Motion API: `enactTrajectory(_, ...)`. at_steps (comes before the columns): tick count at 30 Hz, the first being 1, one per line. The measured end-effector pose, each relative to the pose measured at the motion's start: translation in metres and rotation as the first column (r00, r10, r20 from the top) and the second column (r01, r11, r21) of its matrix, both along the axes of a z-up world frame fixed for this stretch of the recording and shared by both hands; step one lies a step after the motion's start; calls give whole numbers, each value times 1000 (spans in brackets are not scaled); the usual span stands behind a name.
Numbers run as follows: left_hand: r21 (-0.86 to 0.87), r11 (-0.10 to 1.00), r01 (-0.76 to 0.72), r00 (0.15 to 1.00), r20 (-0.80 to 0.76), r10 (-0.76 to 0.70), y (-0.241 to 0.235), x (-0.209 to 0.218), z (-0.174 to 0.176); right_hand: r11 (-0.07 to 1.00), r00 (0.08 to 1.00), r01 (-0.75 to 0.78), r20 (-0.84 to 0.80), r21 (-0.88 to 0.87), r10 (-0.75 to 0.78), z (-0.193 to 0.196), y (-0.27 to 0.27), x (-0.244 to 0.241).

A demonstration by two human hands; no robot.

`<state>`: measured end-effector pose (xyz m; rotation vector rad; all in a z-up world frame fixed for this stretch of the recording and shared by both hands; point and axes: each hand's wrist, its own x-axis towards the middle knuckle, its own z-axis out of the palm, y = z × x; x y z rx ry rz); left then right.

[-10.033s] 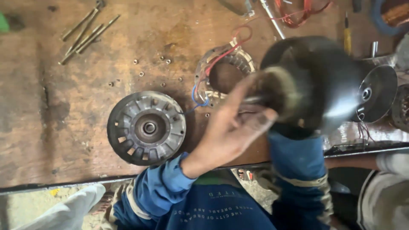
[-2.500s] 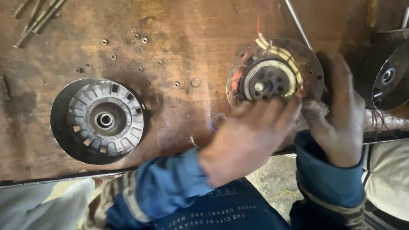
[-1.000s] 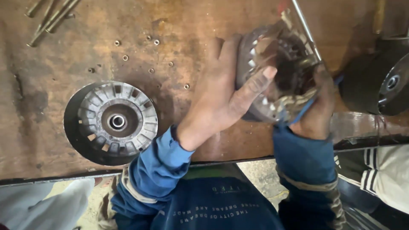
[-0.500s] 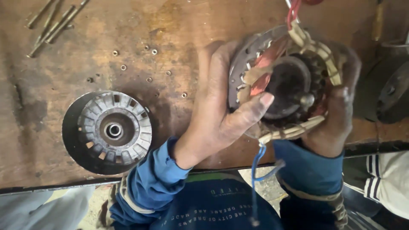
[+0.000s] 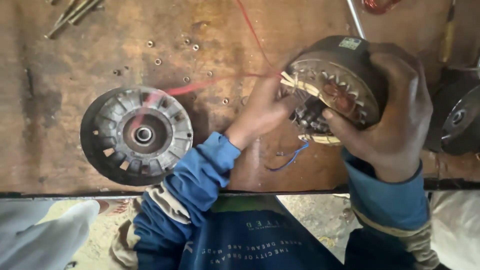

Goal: The recorder is disassembling and repairing a ceiling fan motor on a workshop bench, handling the stator and rotor components.

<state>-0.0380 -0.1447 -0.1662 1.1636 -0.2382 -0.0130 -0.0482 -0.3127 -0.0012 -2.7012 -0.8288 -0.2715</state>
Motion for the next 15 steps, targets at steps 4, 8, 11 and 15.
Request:
enactTrajectory(4,238,955,-178,984,21,179,8,-22,9,998,998,-28,62,-54,31,7,28,-6)
enactTrajectory(8,289,947,-141,950,-229,211,43,-87,29,985,990,-65,116,-160,84,-6,32,-14)
enactTrajectory(11,387,919,69,973,-229,24,95,-127,78,966,984,-67,146,-249,106,-6,32,-14)
enactTrajectory(15,502,836,-223,968,11,251,153,-181,116,942,983,-98,115,-321,141,6,36,-9)
